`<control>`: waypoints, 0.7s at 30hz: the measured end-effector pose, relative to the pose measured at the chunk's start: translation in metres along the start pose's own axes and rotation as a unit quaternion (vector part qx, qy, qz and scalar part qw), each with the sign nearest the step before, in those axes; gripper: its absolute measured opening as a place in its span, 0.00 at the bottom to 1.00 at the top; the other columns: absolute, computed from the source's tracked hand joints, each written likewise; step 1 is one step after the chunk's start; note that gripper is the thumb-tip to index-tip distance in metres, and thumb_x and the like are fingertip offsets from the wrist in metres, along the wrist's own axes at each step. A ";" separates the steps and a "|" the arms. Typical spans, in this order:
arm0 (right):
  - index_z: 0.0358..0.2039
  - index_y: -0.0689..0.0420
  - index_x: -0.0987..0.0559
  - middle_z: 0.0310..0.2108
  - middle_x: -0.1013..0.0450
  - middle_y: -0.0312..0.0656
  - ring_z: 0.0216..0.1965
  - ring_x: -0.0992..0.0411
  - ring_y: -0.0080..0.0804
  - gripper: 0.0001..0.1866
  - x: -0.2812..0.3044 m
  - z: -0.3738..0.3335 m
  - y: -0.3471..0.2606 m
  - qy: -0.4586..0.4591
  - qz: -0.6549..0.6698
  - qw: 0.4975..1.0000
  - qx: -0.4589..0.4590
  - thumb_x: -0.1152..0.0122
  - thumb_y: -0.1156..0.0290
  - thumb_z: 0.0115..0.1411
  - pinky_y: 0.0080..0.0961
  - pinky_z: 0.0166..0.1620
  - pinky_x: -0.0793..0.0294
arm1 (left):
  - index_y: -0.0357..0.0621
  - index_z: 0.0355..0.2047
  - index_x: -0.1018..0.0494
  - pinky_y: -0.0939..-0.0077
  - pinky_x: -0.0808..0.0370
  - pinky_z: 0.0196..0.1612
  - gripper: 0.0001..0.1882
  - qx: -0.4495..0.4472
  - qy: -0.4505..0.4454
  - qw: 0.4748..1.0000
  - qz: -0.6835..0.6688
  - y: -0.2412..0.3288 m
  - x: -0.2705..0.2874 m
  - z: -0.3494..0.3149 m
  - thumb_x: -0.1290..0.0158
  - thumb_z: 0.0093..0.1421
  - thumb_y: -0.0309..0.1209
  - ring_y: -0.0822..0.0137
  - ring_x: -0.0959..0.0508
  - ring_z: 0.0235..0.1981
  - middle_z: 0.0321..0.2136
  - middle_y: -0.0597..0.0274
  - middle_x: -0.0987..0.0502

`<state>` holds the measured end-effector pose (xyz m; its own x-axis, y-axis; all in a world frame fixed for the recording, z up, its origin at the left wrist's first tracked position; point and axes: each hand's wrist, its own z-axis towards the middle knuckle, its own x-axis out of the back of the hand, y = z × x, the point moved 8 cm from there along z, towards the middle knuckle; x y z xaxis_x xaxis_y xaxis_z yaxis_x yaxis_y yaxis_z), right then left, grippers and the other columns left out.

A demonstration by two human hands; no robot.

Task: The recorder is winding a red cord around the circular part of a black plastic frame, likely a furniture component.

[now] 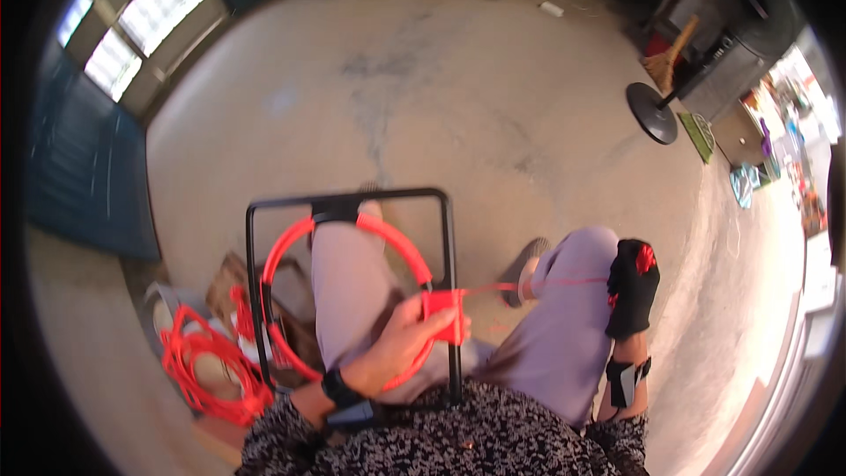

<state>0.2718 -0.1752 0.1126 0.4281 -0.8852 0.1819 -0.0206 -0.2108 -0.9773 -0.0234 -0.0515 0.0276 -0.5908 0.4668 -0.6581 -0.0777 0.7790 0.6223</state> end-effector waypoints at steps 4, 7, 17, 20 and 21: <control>0.34 0.58 0.26 0.17 0.33 0.34 0.13 0.37 0.18 0.04 0.012 -0.011 0.002 0.046 0.011 0.999 -0.010 0.45 0.72 0.60 0.16 0.16 0.40 | 0.35 0.48 0.33 0.67 0.24 0.45 0.15 0.014 0.025 0.999 0.027 0.006 0.006 0.012 0.51 0.65 0.31 0.62 0.21 0.39 0.37 0.52 0.22; 0.34 0.59 0.26 0.19 0.31 0.35 0.14 0.35 0.19 0.05 0.025 -0.020 0.012 0.086 -0.009 0.995 -0.050 0.47 0.79 0.57 0.16 0.17 0.37 | 0.34 0.47 0.33 0.66 0.23 0.45 0.14 0.028 0.015 0.999 0.024 0.006 0.005 0.022 0.52 0.65 0.29 0.61 0.21 0.38 0.36 0.51 0.22; 0.34 0.59 0.26 0.17 0.30 0.36 0.14 0.33 0.20 0.08 0.045 -0.103 -0.009 0.196 -0.052 0.974 -0.097 0.44 0.83 0.52 0.18 0.18 0.34 | 0.33 0.48 0.34 0.63 0.23 0.45 0.14 0.149 -0.035 0.987 0.046 0.015 -0.010 0.020 0.52 0.64 0.27 0.57 0.20 0.38 0.37 0.48 0.23; 0.34 0.59 0.26 0.18 0.29 0.36 0.15 0.33 0.19 0.08 0.048 -0.122 -0.014 0.215 -0.038 0.971 -0.095 0.42 0.83 0.52 0.17 0.19 0.33 | 0.32 0.47 0.33 0.66 0.24 0.46 0.12 0.163 -0.058 0.983 0.057 0.024 -0.014 0.017 0.53 0.65 0.26 0.59 0.20 0.39 0.38 0.49 0.23; 0.34 0.59 0.26 0.18 0.29 0.36 0.15 0.33 0.19 0.08 0.049 -0.128 -0.013 0.227 -0.038 0.968 -0.103 0.42 0.83 0.52 0.17 0.19 0.33 | 0.32 0.47 0.33 0.66 0.24 0.46 0.12 0.169 -0.065 0.981 0.064 0.026 -0.014 0.015 0.53 0.65 0.26 0.59 0.20 0.39 0.38 0.49 0.23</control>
<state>0.1773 -0.2693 0.1481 -0.0037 -0.9450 0.3270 -0.2048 -0.3194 -0.9252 -0.0052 -0.0320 0.0466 -0.4695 0.6017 -0.6462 0.2731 0.7949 0.5417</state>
